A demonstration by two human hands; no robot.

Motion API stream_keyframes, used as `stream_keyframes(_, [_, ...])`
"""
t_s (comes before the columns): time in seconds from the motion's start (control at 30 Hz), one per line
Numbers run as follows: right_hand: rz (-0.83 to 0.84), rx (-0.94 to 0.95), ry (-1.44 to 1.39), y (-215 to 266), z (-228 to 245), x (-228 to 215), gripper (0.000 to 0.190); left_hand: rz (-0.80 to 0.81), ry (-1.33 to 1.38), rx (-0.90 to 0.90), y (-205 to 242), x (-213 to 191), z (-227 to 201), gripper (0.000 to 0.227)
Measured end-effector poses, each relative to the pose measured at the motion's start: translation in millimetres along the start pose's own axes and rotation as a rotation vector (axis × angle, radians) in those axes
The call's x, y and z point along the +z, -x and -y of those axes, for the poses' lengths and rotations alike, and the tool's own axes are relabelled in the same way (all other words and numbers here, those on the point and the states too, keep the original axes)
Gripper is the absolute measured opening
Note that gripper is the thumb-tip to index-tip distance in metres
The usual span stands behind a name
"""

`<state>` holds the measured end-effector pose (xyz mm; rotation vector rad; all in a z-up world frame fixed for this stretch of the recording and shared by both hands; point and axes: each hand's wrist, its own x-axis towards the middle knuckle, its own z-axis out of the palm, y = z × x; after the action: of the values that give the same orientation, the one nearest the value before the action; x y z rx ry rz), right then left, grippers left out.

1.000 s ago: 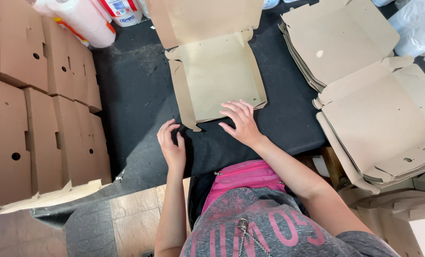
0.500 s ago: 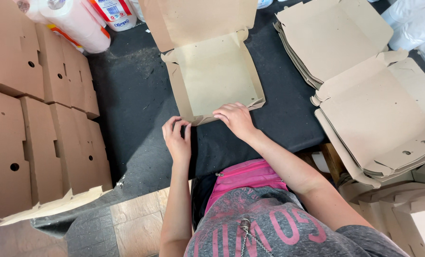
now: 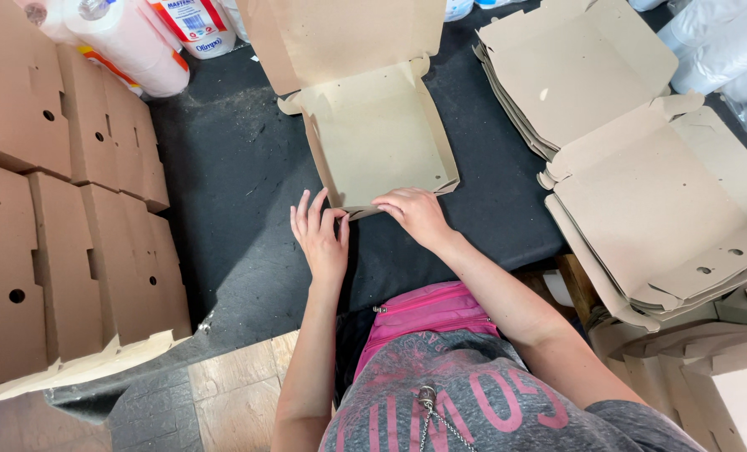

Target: The person assembles cardboard boxes by folding the flaps and interlocking the tabs by hand, handling one box at a time from a stack.

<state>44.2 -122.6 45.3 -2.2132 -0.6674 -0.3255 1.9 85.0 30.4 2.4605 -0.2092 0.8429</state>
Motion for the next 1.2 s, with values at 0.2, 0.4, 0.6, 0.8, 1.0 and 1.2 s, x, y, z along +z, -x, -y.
stream_keyframes(0.2, [-0.159,0.051,-0.115,11.8,21.9,-41.7,0.017,0.059,0.036,0.070,2.1,8.1,-43.7,0.042])
stream_keyframes(0.4, [-0.380,0.160,-0.242,37.5,26.4,-66.6,0.028,0.246,0.083,0.166,-15.4,40.9,-76.9,0.042])
stream_keyframes(0.6, [-0.515,0.259,-0.328,61.9,-0.7,-72.2,0.042,0.326,0.125,0.209,-19.1,40.9,-71.3,0.011])
stream_keyframes(0.8, [-0.584,0.412,-0.489,76.1,-31.4,-87.6,0.054,0.432,0.171,0.242,-2.9,-40.6,-27.6,0.008])
stream_keyframes(1.0, [-0.504,0.455,-0.714,58.6,-63.1,-106.1,0.064,0.222,-0.111,0.088,14.3,-99.0,40.2,0.013])
stream_keyframes(1.2, [-0.450,0.498,-0.757,17.7,-103.3,-102.8,0.078,0.062,0.165,0.002,13.4,-84.7,0.5,0.025])
